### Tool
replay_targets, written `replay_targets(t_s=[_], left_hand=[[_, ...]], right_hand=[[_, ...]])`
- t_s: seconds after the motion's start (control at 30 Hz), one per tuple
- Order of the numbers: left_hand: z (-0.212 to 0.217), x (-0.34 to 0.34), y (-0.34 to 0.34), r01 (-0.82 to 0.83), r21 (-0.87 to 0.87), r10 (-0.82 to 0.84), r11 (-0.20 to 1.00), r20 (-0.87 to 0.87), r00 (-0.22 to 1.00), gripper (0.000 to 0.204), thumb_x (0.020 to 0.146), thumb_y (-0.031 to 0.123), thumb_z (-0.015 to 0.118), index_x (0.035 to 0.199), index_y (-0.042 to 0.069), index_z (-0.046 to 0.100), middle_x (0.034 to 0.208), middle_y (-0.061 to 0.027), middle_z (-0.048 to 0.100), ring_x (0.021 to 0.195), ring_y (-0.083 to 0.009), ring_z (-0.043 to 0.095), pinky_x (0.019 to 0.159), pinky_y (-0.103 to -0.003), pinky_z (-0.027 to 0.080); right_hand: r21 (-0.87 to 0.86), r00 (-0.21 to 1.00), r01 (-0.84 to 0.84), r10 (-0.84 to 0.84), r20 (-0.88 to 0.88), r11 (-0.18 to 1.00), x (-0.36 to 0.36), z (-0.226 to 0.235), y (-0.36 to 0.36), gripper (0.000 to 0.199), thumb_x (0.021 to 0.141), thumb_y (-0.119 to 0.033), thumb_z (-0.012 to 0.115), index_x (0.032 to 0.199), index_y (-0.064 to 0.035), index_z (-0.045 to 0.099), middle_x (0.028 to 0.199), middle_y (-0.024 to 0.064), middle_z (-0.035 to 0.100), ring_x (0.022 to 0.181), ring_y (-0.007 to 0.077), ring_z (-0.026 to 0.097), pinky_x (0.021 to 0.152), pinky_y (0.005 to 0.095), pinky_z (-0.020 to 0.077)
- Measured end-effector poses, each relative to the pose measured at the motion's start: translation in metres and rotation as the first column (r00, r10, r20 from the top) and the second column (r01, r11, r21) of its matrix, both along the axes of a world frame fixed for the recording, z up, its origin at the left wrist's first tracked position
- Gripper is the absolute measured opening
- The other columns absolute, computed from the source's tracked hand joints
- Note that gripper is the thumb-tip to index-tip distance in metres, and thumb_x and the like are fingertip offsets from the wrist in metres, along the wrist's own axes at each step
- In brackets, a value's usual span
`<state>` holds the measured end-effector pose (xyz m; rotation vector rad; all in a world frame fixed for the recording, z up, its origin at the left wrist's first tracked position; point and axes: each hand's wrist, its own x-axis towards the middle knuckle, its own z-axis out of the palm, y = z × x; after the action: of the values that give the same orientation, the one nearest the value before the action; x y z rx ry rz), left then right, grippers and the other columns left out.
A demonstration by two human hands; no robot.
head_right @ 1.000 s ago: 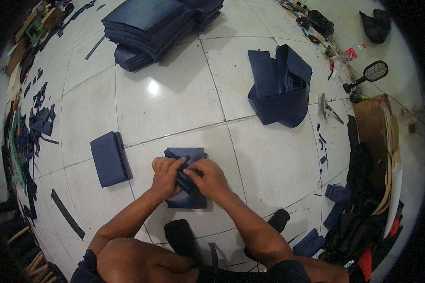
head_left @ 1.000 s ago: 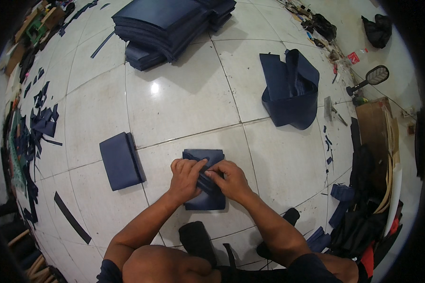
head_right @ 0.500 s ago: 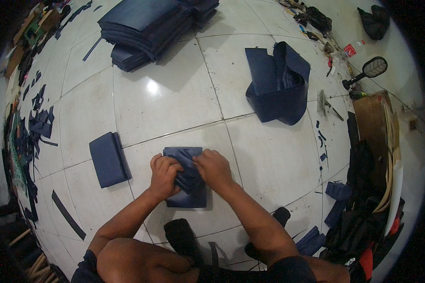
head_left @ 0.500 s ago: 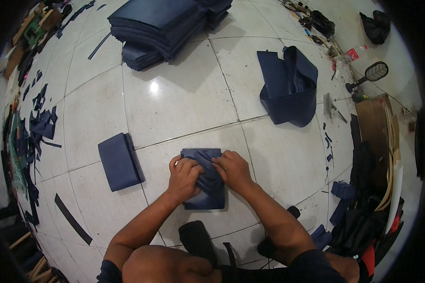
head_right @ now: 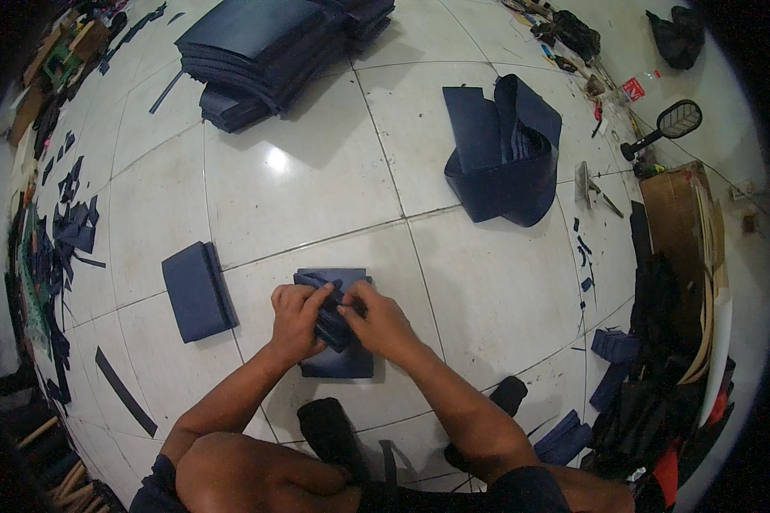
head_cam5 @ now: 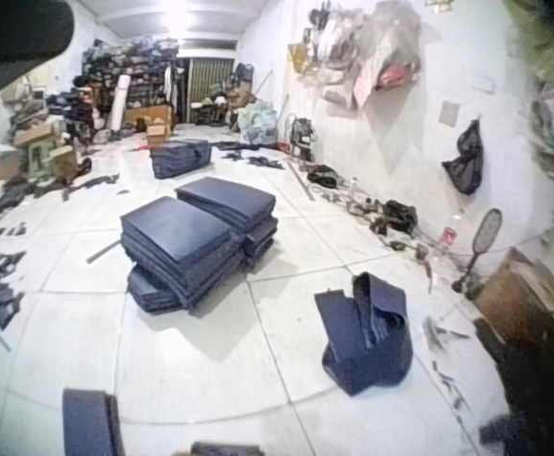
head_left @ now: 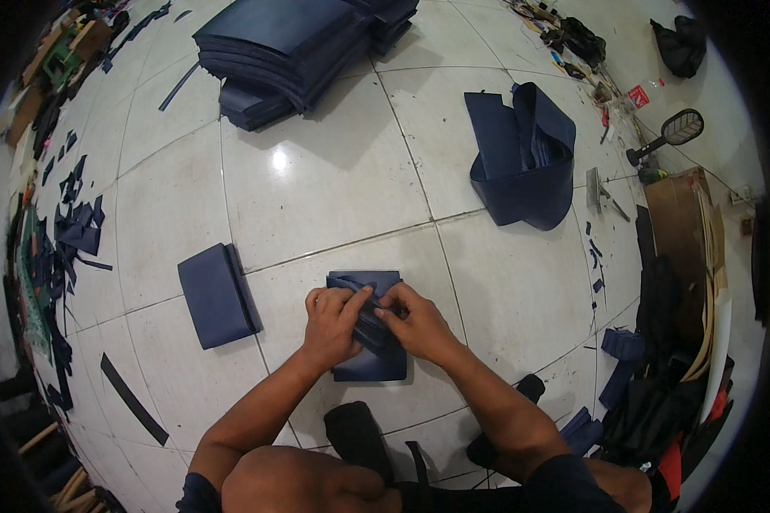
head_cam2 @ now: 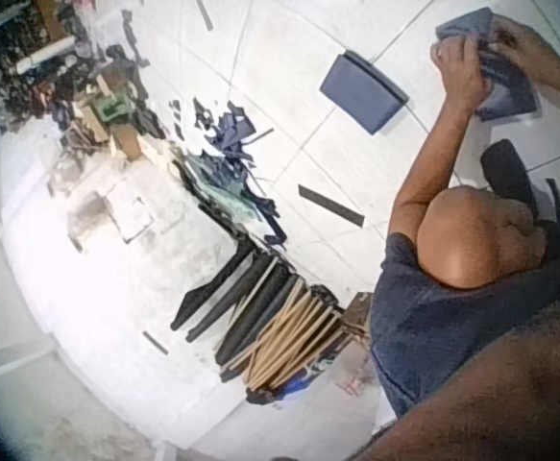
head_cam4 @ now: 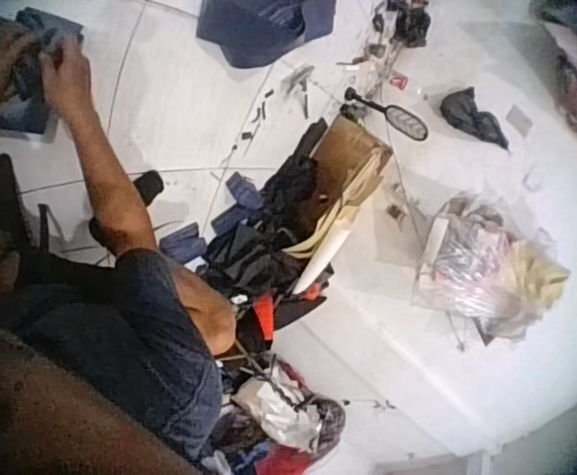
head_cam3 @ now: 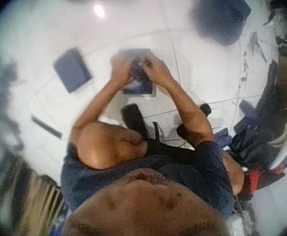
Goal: The person sorts and stacks dark blue fabric pieces on a tiled floor by hand. The person picks up individual pieces, checks them, and adds them to various stacks in a workshop environment.
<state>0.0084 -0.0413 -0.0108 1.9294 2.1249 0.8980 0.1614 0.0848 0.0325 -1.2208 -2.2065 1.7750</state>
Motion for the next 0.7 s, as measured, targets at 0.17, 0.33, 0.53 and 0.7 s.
replay_targets(t_s=[0.17, 0.33, 0.53, 0.7], left_hand=[[-0.003, -0.002, 0.000, 0.014, 0.011, -0.014, 1.000, -0.017, 1.000, 0.070, 0.063, 0.015, 0.077, 0.130, 0.012, 0.058, 0.119, -0.0100, 0.054, 0.117, -0.0302, 0.049, 0.100, -0.048, 0.032], [0.000, 0.001, 0.002, -0.011, 0.049, 0.012, 0.999, -0.030, 0.999, 0.070, 0.063, 0.014, 0.077, 0.130, 0.011, 0.058, 0.128, -0.0109, 0.054, 0.123, -0.0319, 0.047, 0.100, -0.048, 0.032], [-0.007, -0.002, -0.001, 0.001, 0.085, -0.002, 0.996, 0.012, 1.000, 0.058, 0.060, 0.013, 0.076, 0.115, 0.009, 0.056, 0.126, -0.0104, 0.056, 0.122, -0.0312, 0.049, 0.102, -0.049, 0.031], [-0.010, -0.002, 0.000, 0.026, 0.086, -0.028, 0.996, 0.016, 0.999, 0.055, 0.057, 0.013, 0.076, 0.108, 0.009, 0.053, 0.115, -0.0087, 0.057, 0.114, -0.0292, 0.053, 0.104, -0.050, 0.029]], right_hand=[[0.036, 0.980, 0.036, -0.028, -0.199, 0.999, 0.009, -0.011, -0.009, 0.024, 0.089, -0.012, 0.070, 0.109, -0.0032, 0.060, 0.097, 0.0105, 0.068, 0.089, 0.0198, 0.065, 0.080, 0.0328, 0.0514], [0.024, 0.959, 0.072, -0.063, -0.278, 0.997, 0.005, -0.012, -0.011, 0.023, 0.086, -0.008, 0.073, 0.105, -0.0015, 0.061, 0.094, 0.0053, 0.066, 0.081, 0.0128, 0.060, 0.076, 0.0273, 0.0495], [0.019, 0.978, 0.052, -0.048, -0.204, 0.998, 0.004, -0.006, -0.009, 0.020, 0.089, -0.011, 0.073, 0.105, -0.0007, 0.065, 0.091, 0.0064, 0.069, 0.080, 0.0123, 0.061, 0.074, 0.0275, 0.0500], [-0.137, 0.947, 0.150, -0.182, -0.263, 0.979, 0.012, -0.023, 0.000, 0.025, 0.092, -0.023, 0.070, 0.108, -0.0036, 0.070, 0.093, 0.0086, 0.068, 0.086, 0.0208, 0.066, 0.079, 0.0340, 0.0522]])
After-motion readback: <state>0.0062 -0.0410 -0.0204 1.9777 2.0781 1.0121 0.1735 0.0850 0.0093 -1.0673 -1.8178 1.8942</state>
